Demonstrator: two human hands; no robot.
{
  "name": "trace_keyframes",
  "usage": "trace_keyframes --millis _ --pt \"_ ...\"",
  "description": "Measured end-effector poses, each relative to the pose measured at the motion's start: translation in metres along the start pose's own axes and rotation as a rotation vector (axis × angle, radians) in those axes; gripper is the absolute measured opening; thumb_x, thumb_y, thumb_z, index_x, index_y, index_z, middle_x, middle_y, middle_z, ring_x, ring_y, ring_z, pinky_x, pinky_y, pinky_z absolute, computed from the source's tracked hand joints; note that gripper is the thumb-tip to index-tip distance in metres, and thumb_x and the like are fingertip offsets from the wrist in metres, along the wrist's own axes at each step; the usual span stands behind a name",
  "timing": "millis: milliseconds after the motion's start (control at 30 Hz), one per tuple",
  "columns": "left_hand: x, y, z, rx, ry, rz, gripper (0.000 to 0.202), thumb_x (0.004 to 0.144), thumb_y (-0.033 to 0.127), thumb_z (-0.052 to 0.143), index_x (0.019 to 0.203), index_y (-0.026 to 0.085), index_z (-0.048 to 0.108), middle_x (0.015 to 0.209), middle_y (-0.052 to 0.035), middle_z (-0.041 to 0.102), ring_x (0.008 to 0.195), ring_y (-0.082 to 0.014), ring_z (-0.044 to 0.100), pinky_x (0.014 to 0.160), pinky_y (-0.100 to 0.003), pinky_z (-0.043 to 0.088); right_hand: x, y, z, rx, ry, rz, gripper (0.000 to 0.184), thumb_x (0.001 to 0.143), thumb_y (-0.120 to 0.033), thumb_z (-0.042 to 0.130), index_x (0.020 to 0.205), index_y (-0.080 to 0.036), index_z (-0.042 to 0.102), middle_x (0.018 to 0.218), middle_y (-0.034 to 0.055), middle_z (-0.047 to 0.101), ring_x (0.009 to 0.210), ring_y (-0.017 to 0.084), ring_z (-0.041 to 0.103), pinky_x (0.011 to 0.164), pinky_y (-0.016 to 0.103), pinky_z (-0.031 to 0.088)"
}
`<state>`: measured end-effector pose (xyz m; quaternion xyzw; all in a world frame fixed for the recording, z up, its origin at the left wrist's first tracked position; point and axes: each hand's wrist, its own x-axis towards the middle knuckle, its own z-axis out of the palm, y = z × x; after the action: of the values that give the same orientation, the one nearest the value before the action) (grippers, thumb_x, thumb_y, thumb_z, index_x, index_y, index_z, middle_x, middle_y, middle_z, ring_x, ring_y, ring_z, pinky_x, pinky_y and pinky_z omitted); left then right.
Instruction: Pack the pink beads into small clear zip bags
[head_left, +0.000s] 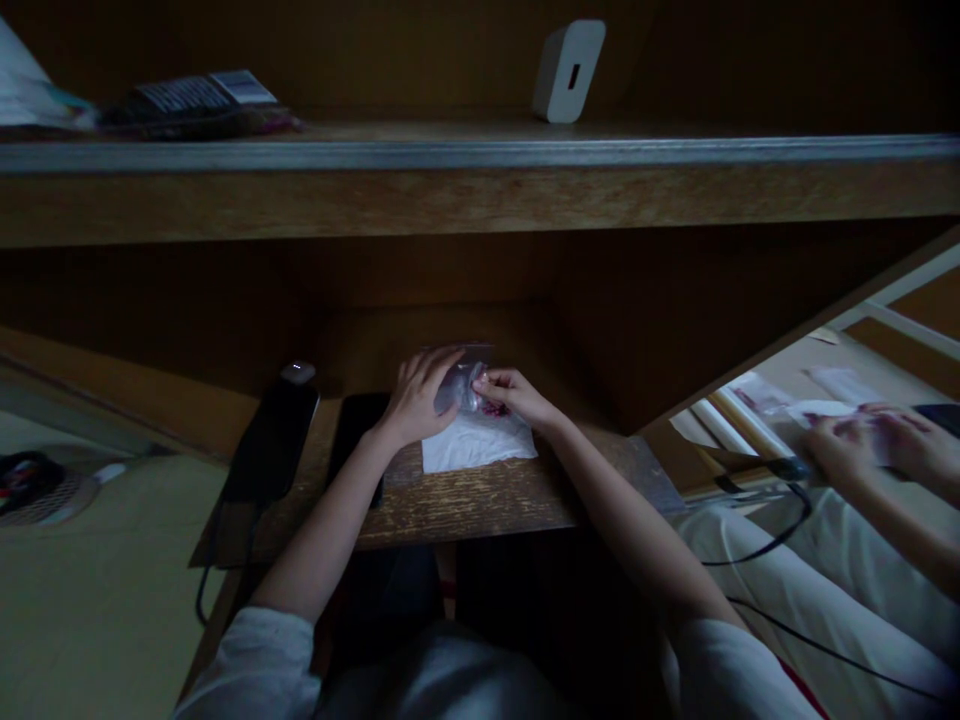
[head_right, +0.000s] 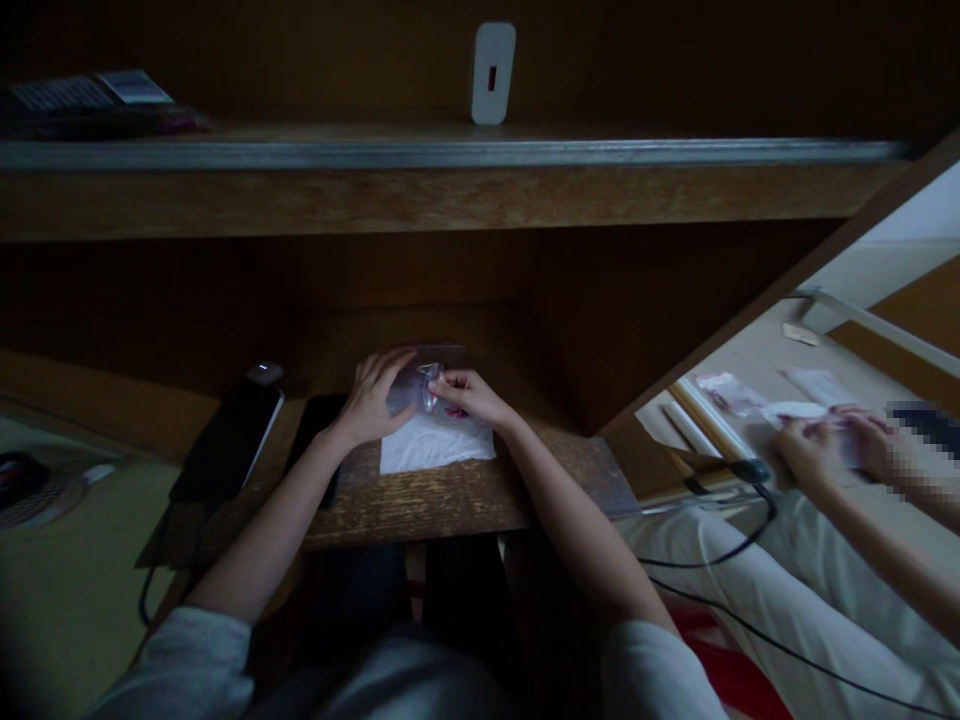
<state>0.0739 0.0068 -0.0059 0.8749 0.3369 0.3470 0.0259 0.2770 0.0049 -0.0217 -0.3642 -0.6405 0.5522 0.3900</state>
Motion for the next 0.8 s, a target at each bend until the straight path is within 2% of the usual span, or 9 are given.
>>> trace_keyframes --millis 100,233,433,600,800 --pt "-0.002 0.005 0.004 -0.017 -0.111 0.024 0.081 0.070 0.037 0.069 0.138 0.022 0.029 0.134 -0.0113 0.047 0.122 -0.0302 0.043 0.102 -0.048 0.034 0.001 0.000 0.002 -0.033 -0.053 -0.007 0.037 0.080 -0.047 0.059 0.065 -0.013 0.054 0.055 -0.0052 0.040 0.049 0.006 0.031 0.047 0.021 0.023" --pt "-0.004 0.008 0.009 -0.038 -0.162 0.003 0.089 0.069 0.054 0.068 0.140 0.021 0.026 0.130 -0.0134 0.048 0.118 -0.0307 0.046 0.098 -0.047 0.039 0.001 -0.003 0.007 -0.084 -0.130 -0.060 0.038 0.080 -0.047 0.059 0.065 -0.012 0.056 0.058 -0.0041 0.043 0.053 0.007 0.034 0.051 0.021 0.026" --pt "-0.003 0.006 0.010 -0.052 -0.164 -0.023 0.078 0.067 0.056 0.069 0.129 0.021 0.039 0.121 -0.0124 0.052 0.111 -0.0291 0.051 0.093 -0.044 0.044 0.001 -0.004 0.008 -0.103 -0.117 -0.096 0.038 0.080 -0.047 0.058 0.063 -0.013 0.055 0.059 -0.0036 0.044 0.056 0.008 0.036 0.054 0.022 0.029" --pt "-0.003 0.004 0.011 -0.037 -0.167 -0.038 0.075 0.067 0.059 0.067 0.125 0.020 0.041 0.120 -0.0126 0.054 0.111 -0.0301 0.051 0.093 -0.046 0.043 -0.002 -0.003 0.003 -0.069 -0.069 -0.074 0.032 0.081 -0.044 0.059 0.071 -0.014 0.059 0.060 -0.0036 0.045 0.054 0.008 0.037 0.052 0.021 0.030" --pt "-0.003 0.002 0.012 -0.023 -0.160 -0.049 0.072 0.067 0.062 0.065 0.121 0.019 0.044 0.116 -0.0125 0.056 0.108 -0.0301 0.053 0.091 -0.045 0.043 0.000 -0.003 0.005 0.033 0.029 -0.103 0.023 0.072 -0.031 0.070 0.084 -0.016 0.058 0.075 0.0000 0.059 0.065 0.010 0.052 0.059 0.022 0.040"
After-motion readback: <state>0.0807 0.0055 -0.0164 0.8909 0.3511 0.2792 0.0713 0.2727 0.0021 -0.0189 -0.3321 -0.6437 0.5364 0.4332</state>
